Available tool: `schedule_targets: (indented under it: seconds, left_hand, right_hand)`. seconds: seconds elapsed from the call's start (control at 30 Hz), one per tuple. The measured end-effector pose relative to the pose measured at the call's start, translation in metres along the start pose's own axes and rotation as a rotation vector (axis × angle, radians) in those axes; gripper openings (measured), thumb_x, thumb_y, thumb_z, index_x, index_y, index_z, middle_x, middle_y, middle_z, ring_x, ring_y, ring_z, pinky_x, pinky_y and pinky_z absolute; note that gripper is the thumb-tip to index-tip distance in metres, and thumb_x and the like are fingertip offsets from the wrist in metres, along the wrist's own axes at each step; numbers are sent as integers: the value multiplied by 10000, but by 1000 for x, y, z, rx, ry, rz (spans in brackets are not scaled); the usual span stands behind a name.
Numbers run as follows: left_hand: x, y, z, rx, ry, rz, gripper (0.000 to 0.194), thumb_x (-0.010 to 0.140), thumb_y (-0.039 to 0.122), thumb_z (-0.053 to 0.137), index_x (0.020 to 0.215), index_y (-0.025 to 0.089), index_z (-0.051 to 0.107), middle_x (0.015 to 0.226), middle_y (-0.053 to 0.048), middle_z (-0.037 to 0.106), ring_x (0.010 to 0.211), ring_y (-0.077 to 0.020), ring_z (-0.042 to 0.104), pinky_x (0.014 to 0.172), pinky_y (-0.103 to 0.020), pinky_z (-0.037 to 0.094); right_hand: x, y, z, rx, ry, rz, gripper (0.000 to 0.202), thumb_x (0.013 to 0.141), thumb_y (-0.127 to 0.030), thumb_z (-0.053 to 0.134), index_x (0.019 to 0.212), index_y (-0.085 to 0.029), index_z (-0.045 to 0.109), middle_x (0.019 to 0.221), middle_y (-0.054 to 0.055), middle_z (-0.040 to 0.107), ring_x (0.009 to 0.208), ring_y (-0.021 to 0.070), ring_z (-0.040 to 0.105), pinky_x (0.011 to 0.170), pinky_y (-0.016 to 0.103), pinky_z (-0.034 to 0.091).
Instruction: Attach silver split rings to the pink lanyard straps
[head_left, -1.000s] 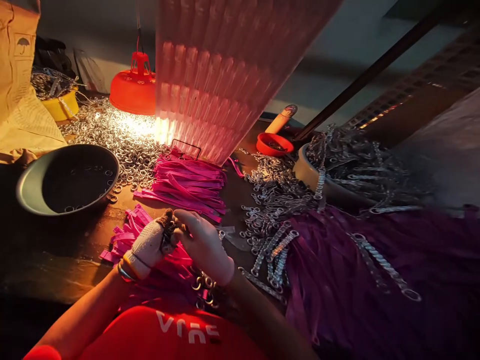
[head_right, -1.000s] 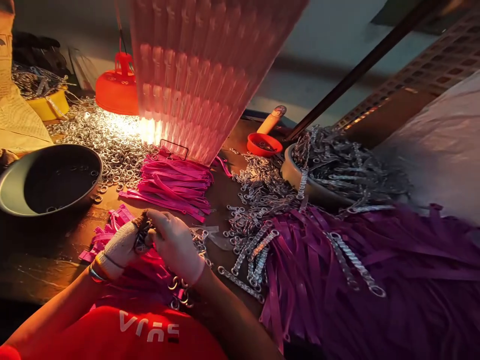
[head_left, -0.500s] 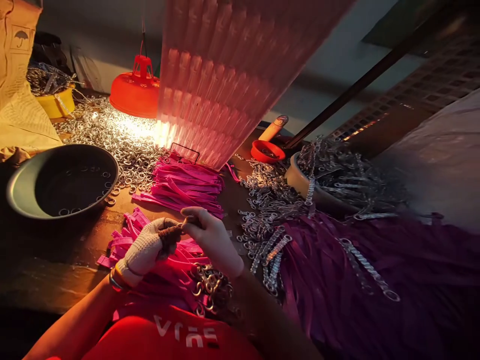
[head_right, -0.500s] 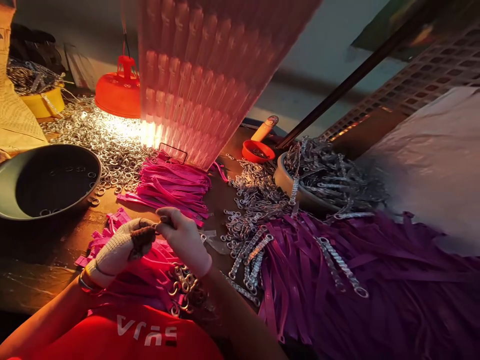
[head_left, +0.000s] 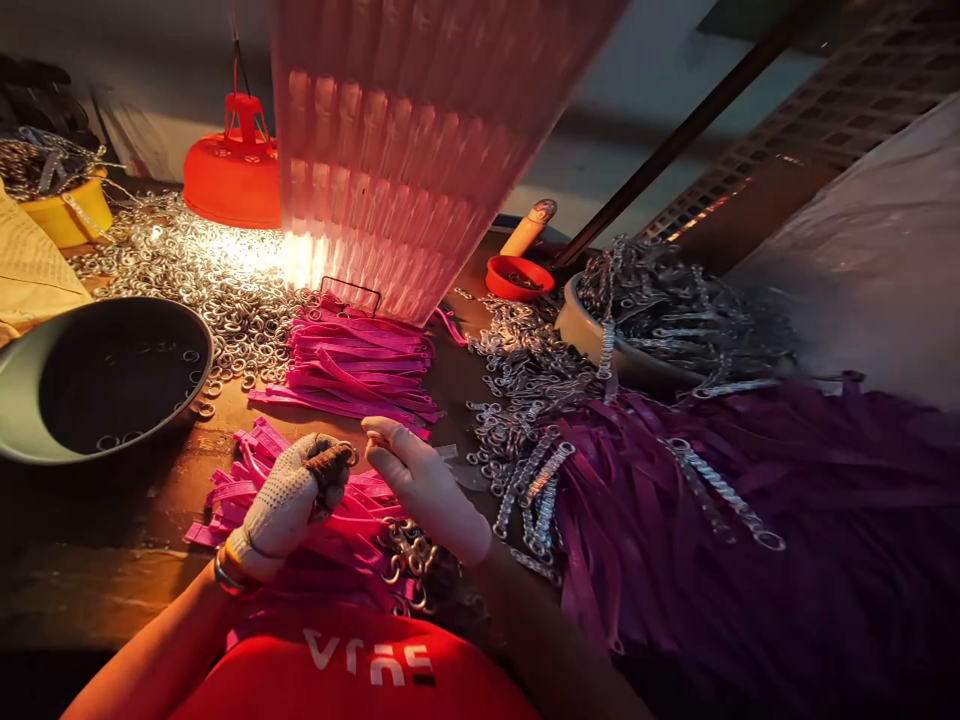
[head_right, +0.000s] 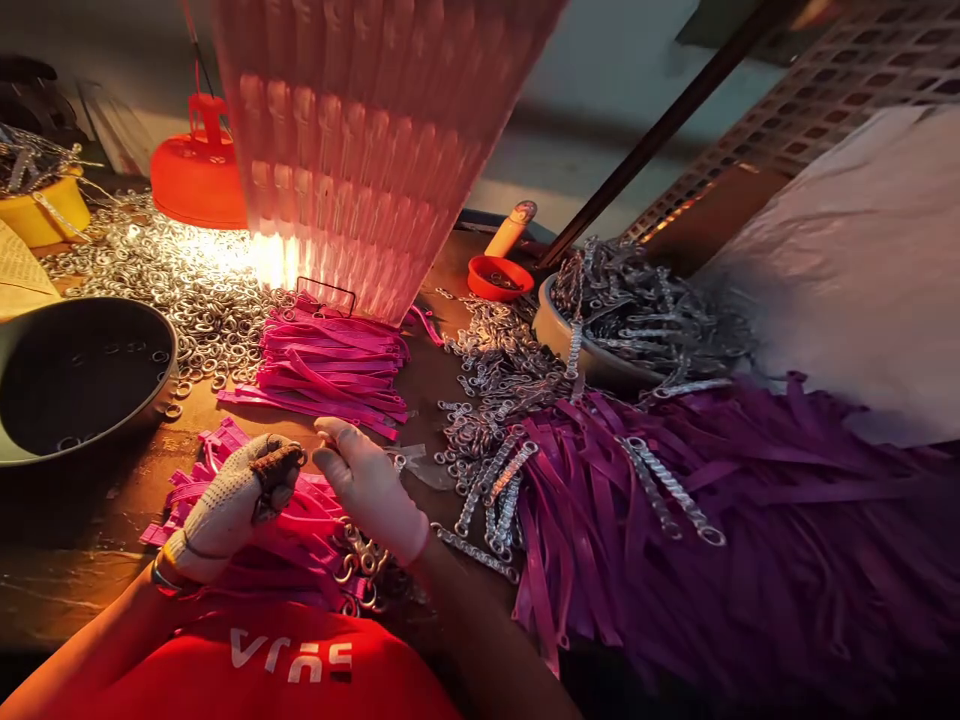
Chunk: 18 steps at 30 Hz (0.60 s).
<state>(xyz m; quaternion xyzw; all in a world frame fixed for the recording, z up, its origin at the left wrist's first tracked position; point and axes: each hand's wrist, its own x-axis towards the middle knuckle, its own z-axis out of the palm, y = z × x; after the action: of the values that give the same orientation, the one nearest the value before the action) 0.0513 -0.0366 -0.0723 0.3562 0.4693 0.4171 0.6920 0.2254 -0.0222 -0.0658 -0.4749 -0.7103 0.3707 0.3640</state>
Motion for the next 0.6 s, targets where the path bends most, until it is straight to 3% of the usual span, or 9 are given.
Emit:
schedule_targets:
  seconds: [0.13, 0.27, 0.37, 0.43, 0.5, 0.6]
  left_hand:
    - [-5, 0, 8, 58, -63, 0, 321, 880, 503, 592, 804, 199, 523, 535, 44, 484, 389, -71, 364, 343, -165, 259]
    - [-11, 4, 10, 200, -112, -25, 349, 878, 494, 610, 743, 193, 497, 504, 46, 463, 387, -66, 355, 355, -164, 241]
    - [-11, 5, 14, 140, -159, -107, 366, 888, 481, 568, 690, 193, 460, 492, 47, 430, 382, -64, 324, 355, -169, 217]
    - [-7, 2, 17, 46, -166, -147, 367, 886, 473, 557, 676, 194, 443, 501, 48, 417, 392, -65, 335, 365, -170, 243]
    - [-1, -3, 19, -33, -131, -160, 350, 871, 467, 582, 692, 194, 454, 516, 51, 419, 400, -66, 354, 366, -165, 259]
    - [11, -5, 20, -73, -126, -225, 337, 810, 477, 643, 719, 200, 475, 523, 64, 403, 378, -63, 320, 331, -161, 209]
  right_hand:
    - [-7, -2, 4, -118, -14, -97, 212, 973, -247, 477, 1104, -224, 643, 1020, 37, 722, 930, 167, 657, 848, 287, 492]
    - [-15, -2, 3, -373, 31, -165, 168, 918, -186, 495, 878, -209, 656, 784, 18, 699, 722, 153, 627, 687, 257, 426]
    - [-22, -2, 5, -588, 93, -241, 196, 861, -182, 491, 704, -199, 606, 612, 11, 615, 569, 144, 538, 591, 276, 335]
    - [-28, -1, 9, -652, 159, -269, 198, 871, -229, 486, 724, -188, 612, 611, 24, 613, 559, 149, 524, 580, 285, 309]
    - [-34, -1, 13, -608, 207, -222, 212, 906, -276, 477, 797, -178, 630, 641, 32, 635, 578, 153, 541, 579, 280, 308]
    - [-36, 6, 12, -409, 169, -44, 248, 958, -296, 471, 794, -195, 627, 635, 4, 634, 575, 136, 547, 566, 255, 319]
